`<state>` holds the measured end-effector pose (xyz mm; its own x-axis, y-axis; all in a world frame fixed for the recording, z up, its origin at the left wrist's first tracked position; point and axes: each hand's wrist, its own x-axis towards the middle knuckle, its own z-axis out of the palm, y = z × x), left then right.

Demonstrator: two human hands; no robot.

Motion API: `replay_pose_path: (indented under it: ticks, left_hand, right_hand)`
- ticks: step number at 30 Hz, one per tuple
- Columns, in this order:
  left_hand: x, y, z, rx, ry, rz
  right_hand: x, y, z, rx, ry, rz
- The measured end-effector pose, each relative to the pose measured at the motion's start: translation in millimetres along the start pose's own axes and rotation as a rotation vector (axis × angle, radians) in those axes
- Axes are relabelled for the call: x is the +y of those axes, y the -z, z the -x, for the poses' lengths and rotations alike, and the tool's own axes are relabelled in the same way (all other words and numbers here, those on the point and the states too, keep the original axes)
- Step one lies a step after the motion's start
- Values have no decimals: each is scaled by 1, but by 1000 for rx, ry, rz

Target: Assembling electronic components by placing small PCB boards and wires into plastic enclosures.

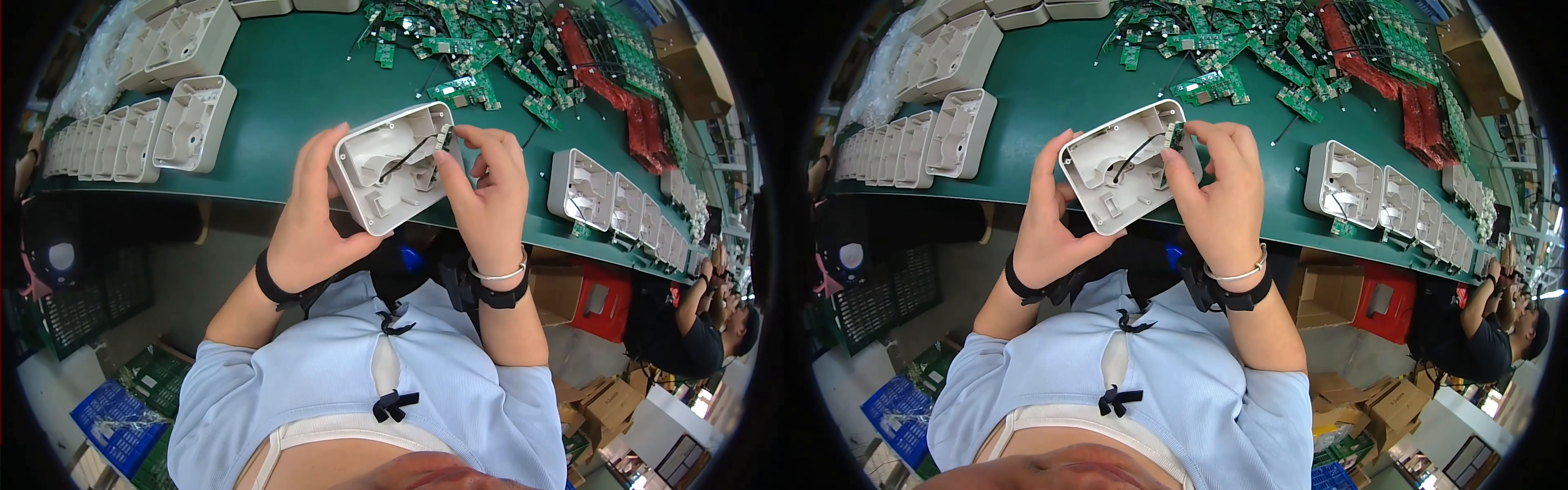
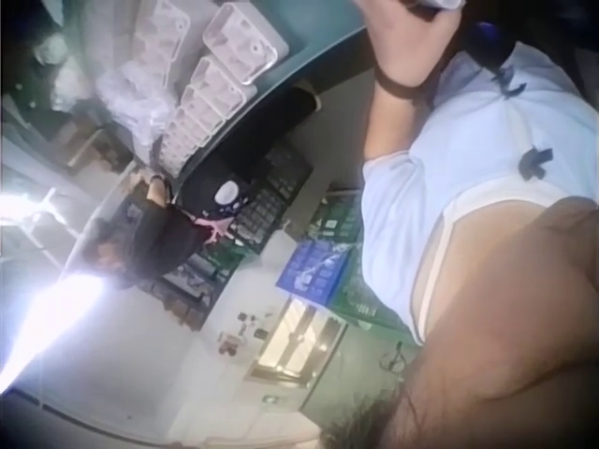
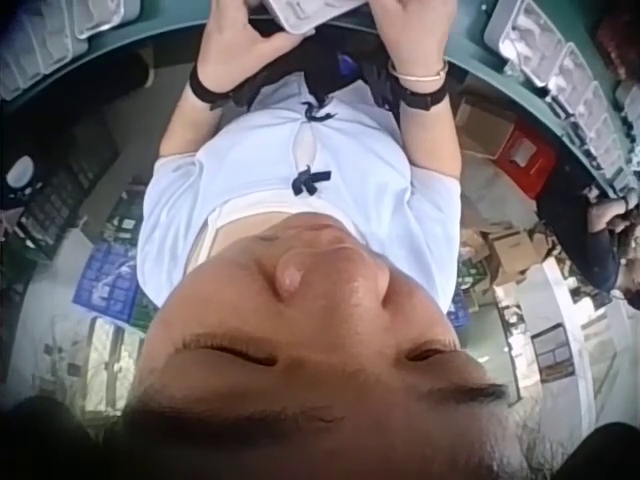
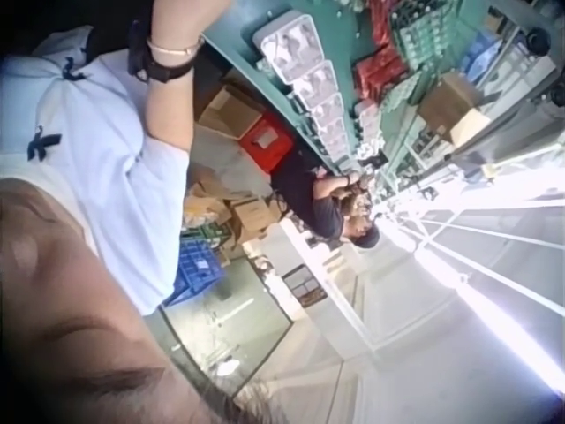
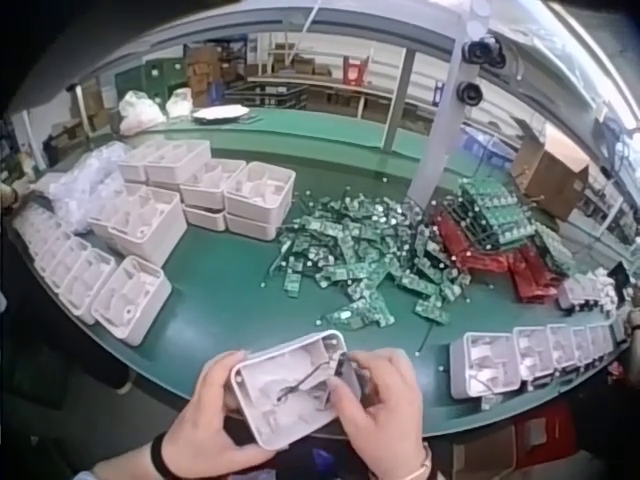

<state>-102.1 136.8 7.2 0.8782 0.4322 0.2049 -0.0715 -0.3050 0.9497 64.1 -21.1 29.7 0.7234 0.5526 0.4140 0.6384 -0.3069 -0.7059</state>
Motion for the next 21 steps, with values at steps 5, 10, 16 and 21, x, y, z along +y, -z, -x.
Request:
replay_pose_path:
  ticks: [5,10,16,21]
  left_hand:
    - [-1,0,-3,0,-33,-10]
    - [1,3,-2,-7,17,-14]
    - [8,7,-2,-22,113,-43]
    - [5,10,-3,-37,-87,-332]
  right_hand:
    - [-1,-9,-2,66,71,-7]
    - [2,-12,-5,140,200,3]
    - [-17,2,-5,58,391,-9]
    - [-26,18,3,-230,390,-117]
